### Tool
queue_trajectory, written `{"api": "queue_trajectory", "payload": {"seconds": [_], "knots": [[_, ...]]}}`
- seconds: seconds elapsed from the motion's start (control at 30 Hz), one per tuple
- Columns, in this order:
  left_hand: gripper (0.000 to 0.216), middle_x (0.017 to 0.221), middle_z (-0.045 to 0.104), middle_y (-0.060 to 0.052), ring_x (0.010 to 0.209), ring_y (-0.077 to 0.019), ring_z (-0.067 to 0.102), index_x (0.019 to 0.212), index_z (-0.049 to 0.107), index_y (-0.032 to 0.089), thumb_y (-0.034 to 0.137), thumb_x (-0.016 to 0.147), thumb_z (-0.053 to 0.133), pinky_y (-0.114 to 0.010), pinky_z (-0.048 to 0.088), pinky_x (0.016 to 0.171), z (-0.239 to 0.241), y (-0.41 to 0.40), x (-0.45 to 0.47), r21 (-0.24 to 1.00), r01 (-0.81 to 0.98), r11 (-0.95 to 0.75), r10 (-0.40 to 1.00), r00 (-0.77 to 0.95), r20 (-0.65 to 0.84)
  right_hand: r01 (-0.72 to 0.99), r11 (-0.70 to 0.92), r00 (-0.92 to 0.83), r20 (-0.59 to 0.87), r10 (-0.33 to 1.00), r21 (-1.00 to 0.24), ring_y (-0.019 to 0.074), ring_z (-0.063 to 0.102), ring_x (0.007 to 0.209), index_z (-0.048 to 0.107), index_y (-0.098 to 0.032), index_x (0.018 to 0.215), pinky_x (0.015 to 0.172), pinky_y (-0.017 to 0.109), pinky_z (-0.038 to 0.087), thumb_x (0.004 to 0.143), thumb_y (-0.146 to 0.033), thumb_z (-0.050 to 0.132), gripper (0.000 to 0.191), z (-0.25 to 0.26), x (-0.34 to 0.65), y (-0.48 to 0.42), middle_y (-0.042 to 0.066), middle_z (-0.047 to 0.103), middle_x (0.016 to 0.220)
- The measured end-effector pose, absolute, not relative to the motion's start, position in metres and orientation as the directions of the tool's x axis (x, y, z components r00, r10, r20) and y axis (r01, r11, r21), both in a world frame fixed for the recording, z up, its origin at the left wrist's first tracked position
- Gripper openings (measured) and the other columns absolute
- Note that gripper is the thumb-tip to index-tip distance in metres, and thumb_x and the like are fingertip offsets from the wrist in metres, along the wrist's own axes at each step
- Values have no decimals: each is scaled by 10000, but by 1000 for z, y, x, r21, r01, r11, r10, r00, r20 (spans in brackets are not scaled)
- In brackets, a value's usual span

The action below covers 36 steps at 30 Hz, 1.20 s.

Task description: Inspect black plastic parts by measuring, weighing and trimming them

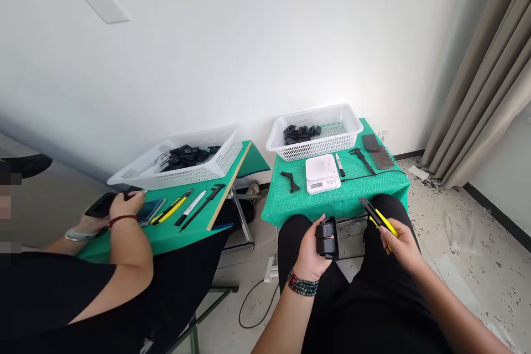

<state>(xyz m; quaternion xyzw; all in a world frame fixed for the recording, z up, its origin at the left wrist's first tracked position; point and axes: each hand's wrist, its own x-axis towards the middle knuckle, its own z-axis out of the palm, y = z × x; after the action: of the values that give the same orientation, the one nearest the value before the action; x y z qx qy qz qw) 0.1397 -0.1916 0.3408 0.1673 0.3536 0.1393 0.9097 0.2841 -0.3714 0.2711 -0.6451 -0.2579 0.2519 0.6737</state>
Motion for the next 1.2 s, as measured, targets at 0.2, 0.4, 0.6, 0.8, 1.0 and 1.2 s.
{"api": "queue_trajectory", "payload": {"seconds": [0.2, 0.4, 0.6, 0.8, 1.0, 1.2], "knots": [[234, 554, 495, 34, 436, -123, 524, 747, 512, 199, 247, 965, 581, -204, 407, 391, 316, -195, 134, 357, -124, 926, 344, 668, -660, -205, -3, 698, -148, 701, -979, 96, 468, 416, 582, -193, 735, 406, 233, 380, 764, -718, 753, 552, 261, 268, -380, -29, 536, 539], [325, 574, 510, 16, 443, -113, 519, 723, 487, 195, 290, 1032, 454, -196, 382, 410, 320, -192, 110, 307, -147, 940, 321, 683, -656, -280, 12, 712, -199, 673, -960, 93, 449, 424, 589, -195, 736, 381, 223, 377, 730, -702, 789, 545, 262, 261, -384, -37, 527, 527], [360, 533, 496, 19, 449, -117, 521, 687, 476, 199, 292, 1033, 439, -199, 379, 430, 320, -199, 97, 310, -172, 935, 340, 683, -646, -254, 6, 652, -167, 740, -967, 93, 469, 408, 641, -180, 790, 382, 221, 376, 778, -634, 789, 478, 274, 253, -381, -31, 550, 529], [320, 545, 546, -3, 439, -123, 520, 688, 537, 170, 283, 987, 551, -222, 391, 437, 282, -232, 90, 167, -116, 979, 202, 626, -753, -252, 6, 620, -157, 769, -968, 102, 487, 408, 680, -180, 875, 387, 223, 364, 818, -568, 785, 406, 271, 252, -380, -23, 577, 538], [275, 557, 570, 4, 449, -112, 535, 703, 566, 159, 263, 951, 623, -215, 402, 460, 268, -237, 86, 141, -134, 981, 194, 617, -762, -295, -42, 591, -217, 777, -954, 100, 479, 399, 682, -174, 866, 394, 221, 328, 823, -556, 791, 399, 265, 246, -380, -18, 570, 533], [279, 551, 582, 4, 458, -117, 543, 703, 574, 163, 287, 943, 642, -224, 407, 477, 263, -239, 96, 93, -120, 988, 148, 640, -754, -297, -30, 581, -205, 788, -954, 105, 479, 421, 701, -175, 878, 407, 225, 329, 850, -533, 773, 366, 273, 245, -375, -18, 550, 534]]}}
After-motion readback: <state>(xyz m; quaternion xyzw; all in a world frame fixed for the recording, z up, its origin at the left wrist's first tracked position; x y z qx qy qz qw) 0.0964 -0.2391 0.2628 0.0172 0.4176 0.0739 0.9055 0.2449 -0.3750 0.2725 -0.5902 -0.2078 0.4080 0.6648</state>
